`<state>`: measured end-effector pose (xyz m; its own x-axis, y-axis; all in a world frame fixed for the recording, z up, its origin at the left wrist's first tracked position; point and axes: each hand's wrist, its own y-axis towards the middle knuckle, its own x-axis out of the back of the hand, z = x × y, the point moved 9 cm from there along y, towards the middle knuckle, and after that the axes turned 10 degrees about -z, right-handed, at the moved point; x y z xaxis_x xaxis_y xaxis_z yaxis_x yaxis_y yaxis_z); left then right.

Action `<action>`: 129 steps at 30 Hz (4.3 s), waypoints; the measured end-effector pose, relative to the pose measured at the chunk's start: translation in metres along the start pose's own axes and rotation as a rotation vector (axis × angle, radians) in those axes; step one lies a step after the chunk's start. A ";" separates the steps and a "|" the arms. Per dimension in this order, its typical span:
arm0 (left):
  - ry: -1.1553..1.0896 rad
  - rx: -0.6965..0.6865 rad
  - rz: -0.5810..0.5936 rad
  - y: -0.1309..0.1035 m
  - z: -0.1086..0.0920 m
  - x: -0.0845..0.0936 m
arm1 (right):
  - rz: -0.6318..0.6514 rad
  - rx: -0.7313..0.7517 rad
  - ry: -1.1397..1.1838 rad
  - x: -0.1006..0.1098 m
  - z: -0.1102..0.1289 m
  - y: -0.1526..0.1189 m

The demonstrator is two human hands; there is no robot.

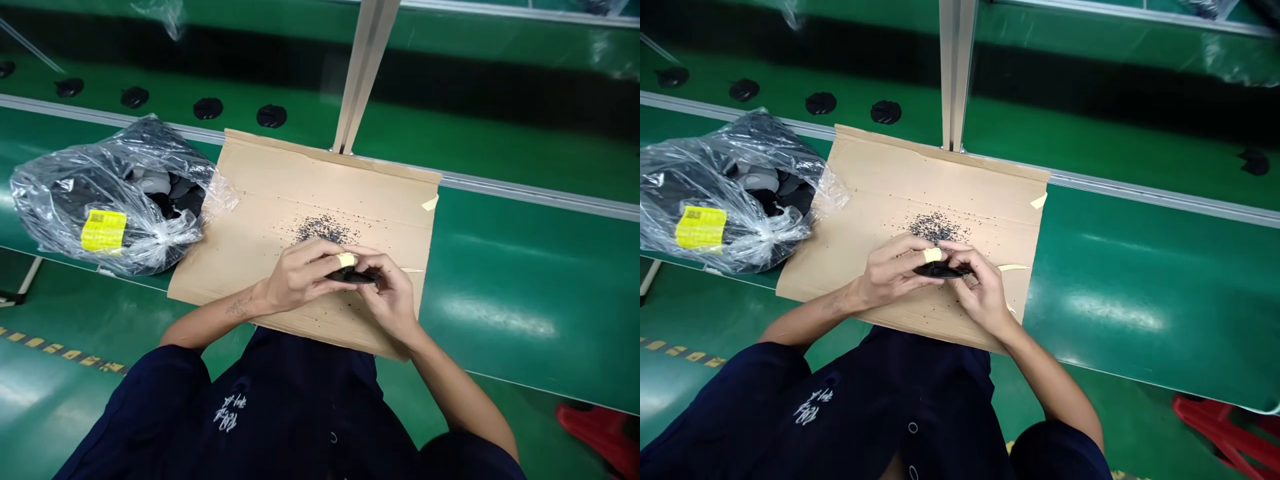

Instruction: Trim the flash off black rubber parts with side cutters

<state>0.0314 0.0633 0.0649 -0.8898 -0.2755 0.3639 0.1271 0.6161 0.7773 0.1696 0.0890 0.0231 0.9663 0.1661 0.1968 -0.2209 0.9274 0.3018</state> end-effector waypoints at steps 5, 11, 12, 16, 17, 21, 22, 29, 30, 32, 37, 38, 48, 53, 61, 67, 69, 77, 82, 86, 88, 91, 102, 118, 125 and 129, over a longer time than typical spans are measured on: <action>-0.089 0.011 0.014 0.004 -0.009 0.004 | -0.070 0.211 -0.117 0.006 0.019 -0.006; -0.094 0.040 0.092 0.005 -0.008 -0.002 | -0.091 0.249 -0.113 0.010 0.025 -0.010; -0.087 0.034 0.097 0.005 -0.008 -0.003 | -0.088 0.246 -0.114 0.010 0.025 -0.011; -0.085 0.027 0.098 0.002 -0.007 -0.006 | -0.084 0.217 -0.142 0.010 0.025 -0.010; -0.088 0.029 0.092 0.001 -0.007 -0.006 | -0.086 0.206 -0.148 0.010 0.024 -0.010; -0.148 0.040 0.059 0.002 -0.008 -0.003 | -0.076 0.179 -0.142 0.009 0.024 -0.009; -0.162 0.043 0.049 0.002 -0.008 -0.002 | -0.068 0.176 -0.135 0.008 0.024 -0.009; -0.179 0.026 0.035 0.000 -0.010 -0.003 | -0.053 0.133 -0.063 0.010 0.019 -0.009; -0.177 0.028 0.047 0.000 -0.010 -0.004 | -0.051 0.125 -0.057 0.010 0.018 -0.009; -0.176 0.035 0.071 0.000 -0.009 -0.006 | -0.043 0.105 -0.051 0.009 0.016 -0.009; -0.171 0.099 0.052 0.002 -0.003 -0.006 | -0.014 -0.001 0.054 0.002 0.008 -0.010; -0.180 0.111 0.048 0.001 -0.003 -0.007 | -0.011 -0.030 0.095 0.001 0.005 -0.010; -0.140 0.203 0.151 -0.016 0.008 -0.010 | -0.036 0.100 -0.088 0.013 0.002 -0.008; -0.117 0.269 0.153 -0.021 0.015 -0.002 | 0.167 0.261 -0.568 0.035 -0.006 -0.014; -0.163 0.469 0.068 -0.043 0.045 0.011 | 0.287 0.213 -1.005 0.068 -0.052 -0.044; -0.265 0.411 0.082 -0.029 0.032 0.002 | 0.241 0.216 -0.640 0.038 0.005 -0.019; -0.277 0.401 0.086 -0.026 0.029 0.002 | 0.271 0.233 -0.584 0.027 0.017 -0.014; -0.279 0.379 0.091 -0.028 0.025 0.007 | 0.330 0.407 -0.701 0.012 0.027 -0.013; -0.287 0.353 0.080 -0.028 0.024 0.007 | 0.351 0.446 -0.747 0.012 0.029 -0.012; -0.311 0.346 0.077 -0.029 0.023 0.006 | 0.373 0.485 -0.798 0.011 0.032 -0.011; -0.327 0.352 0.073 -0.030 0.023 0.006 | 0.382 0.481 -0.782 0.012 0.030 -0.011; -0.315 0.366 0.080 -0.030 0.024 0.006 | 0.395 0.401 -0.664 0.016 0.022 -0.012; 0.041 0.159 0.200 -0.038 0.038 -0.004 | 0.310 0.331 -0.886 0.028 0.001 -0.008; -0.019 0.163 0.287 -0.038 0.035 -0.013 | 0.180 0.607 -0.634 -0.028 0.040 -0.013; -0.201 0.294 0.171 -0.039 0.037 0.003 | 0.223 0.345 -0.587 0.016 0.023 -0.010; -0.264 0.363 0.110 -0.038 0.037 0.006 | 0.259 0.311 -0.717 0.023 0.008 -0.007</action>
<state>0.0048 0.0649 0.0186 -0.9668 -0.0252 0.2543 0.1074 0.8629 0.4938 0.1928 0.0840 0.0326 0.5834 0.0098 0.8121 -0.5534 0.7367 0.3886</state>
